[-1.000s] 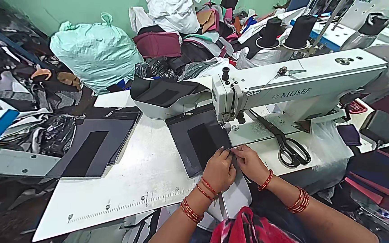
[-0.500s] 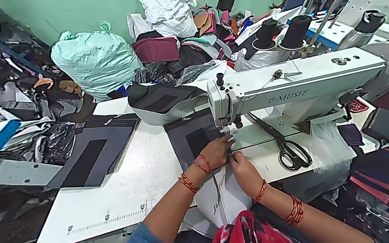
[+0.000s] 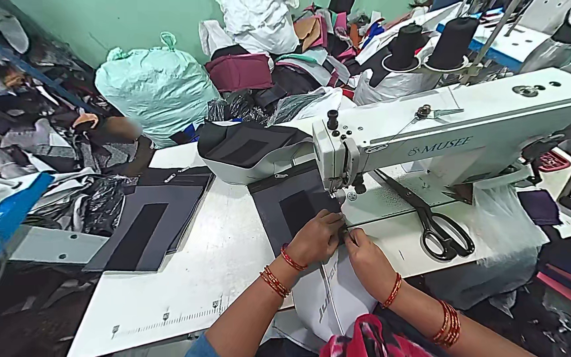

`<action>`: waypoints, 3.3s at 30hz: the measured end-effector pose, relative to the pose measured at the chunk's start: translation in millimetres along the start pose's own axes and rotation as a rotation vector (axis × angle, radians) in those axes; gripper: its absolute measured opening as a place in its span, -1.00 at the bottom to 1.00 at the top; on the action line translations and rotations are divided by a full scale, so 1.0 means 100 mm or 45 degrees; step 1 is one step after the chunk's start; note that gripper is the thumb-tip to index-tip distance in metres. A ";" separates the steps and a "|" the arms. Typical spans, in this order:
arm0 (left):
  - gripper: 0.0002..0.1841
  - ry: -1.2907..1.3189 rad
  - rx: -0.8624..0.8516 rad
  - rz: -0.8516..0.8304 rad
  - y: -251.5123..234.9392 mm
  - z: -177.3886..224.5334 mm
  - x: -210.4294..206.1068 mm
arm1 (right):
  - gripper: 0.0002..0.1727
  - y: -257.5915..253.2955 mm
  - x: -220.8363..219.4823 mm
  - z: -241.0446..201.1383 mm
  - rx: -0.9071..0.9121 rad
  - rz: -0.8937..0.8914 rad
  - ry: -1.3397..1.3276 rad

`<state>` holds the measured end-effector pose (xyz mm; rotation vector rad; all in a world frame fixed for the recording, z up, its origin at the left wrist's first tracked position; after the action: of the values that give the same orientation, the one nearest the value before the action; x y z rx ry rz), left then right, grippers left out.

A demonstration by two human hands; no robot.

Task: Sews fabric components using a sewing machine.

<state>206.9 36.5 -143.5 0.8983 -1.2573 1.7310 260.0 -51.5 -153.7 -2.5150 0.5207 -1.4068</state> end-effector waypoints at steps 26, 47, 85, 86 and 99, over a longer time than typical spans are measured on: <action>-0.37 -0.144 0.063 -0.427 0.15 -0.09 -0.12 | -0.71 -0.18 -0.04 0.07 -0.037 -0.043 0.000; -0.39 -0.046 0.117 -0.610 -0.15 -0.55 -0.09 | -0.56 -0.71 -0.18 0.29 -0.426 -0.522 -0.189; -0.61 0.070 0.338 -0.346 0.00 -0.51 -0.02 | -0.54 -0.56 -0.07 0.32 -0.440 -0.547 -0.377; -0.61 0.069 0.331 -0.349 -0.02 -0.54 -0.02 | -0.54 -0.59 -0.08 0.33 -0.460 -0.572 -0.383; -0.63 0.028 0.346 -0.320 -0.12 -0.70 0.00 | -0.50 -0.82 -0.16 0.34 -0.521 -0.703 -0.303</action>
<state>211.3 106.3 -156.3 1.1386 -0.8643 1.7256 297.9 30.3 -155.0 -3.2863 0.0641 -1.2127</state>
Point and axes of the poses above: each hand's wrist, its own y-axis away from the middle knuckle, its own x-axis out of the back of the hand, z = x × y, the point moved 8 cm from there along -y, towards the middle knuckle, and after that the axes turned 11 degrees about -y, right-handed, at the moved point
